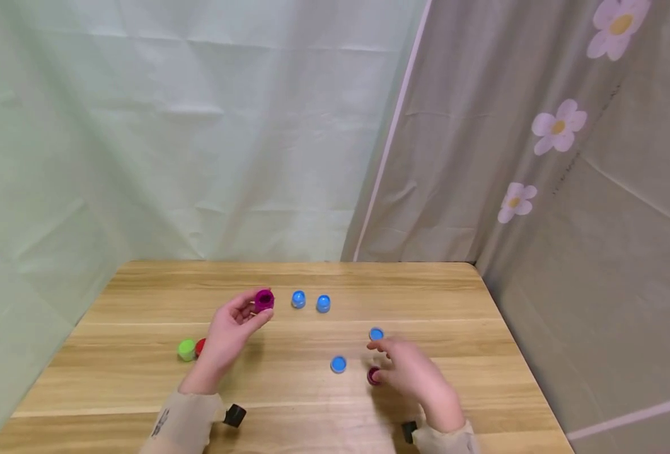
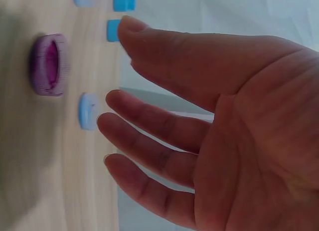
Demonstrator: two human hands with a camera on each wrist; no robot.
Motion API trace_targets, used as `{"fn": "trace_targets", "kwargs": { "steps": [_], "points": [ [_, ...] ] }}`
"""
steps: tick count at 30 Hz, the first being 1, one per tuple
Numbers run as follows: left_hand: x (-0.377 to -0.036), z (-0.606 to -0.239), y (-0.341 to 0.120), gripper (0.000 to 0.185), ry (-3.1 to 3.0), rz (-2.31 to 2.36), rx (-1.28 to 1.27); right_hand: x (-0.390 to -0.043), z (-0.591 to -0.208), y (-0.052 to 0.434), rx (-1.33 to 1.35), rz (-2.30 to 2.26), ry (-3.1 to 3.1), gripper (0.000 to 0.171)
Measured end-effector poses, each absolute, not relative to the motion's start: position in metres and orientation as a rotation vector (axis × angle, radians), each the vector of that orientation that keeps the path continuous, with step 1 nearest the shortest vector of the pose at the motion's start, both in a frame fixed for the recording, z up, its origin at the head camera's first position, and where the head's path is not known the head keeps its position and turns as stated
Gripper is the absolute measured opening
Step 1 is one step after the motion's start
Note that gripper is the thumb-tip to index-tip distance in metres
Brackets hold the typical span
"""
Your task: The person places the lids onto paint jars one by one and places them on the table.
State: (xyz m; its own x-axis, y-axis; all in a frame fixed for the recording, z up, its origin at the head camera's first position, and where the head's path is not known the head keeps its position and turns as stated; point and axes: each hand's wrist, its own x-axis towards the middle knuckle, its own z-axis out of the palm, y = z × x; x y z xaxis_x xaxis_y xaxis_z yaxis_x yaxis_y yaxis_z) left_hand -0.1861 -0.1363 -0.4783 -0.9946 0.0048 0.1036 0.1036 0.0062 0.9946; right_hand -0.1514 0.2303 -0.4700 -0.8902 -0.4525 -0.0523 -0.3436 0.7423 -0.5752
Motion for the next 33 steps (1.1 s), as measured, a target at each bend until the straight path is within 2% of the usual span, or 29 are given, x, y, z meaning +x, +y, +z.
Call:
{"fn": "trace_targets", "kwargs": {
  "steps": [12,33],
  "points": [
    [-0.179,-0.484,-0.134,0.046,-2.113,-2.235,-0.257,-0.143,-0.492,0.221,-0.653,-0.739,2.795,0.057],
    [-0.178,-0.494,-0.130,0.040,-1.934,-2.376,-0.296,-0.140,-0.502,0.214,-0.543,-0.656,2.908,0.037]
  ]
}}
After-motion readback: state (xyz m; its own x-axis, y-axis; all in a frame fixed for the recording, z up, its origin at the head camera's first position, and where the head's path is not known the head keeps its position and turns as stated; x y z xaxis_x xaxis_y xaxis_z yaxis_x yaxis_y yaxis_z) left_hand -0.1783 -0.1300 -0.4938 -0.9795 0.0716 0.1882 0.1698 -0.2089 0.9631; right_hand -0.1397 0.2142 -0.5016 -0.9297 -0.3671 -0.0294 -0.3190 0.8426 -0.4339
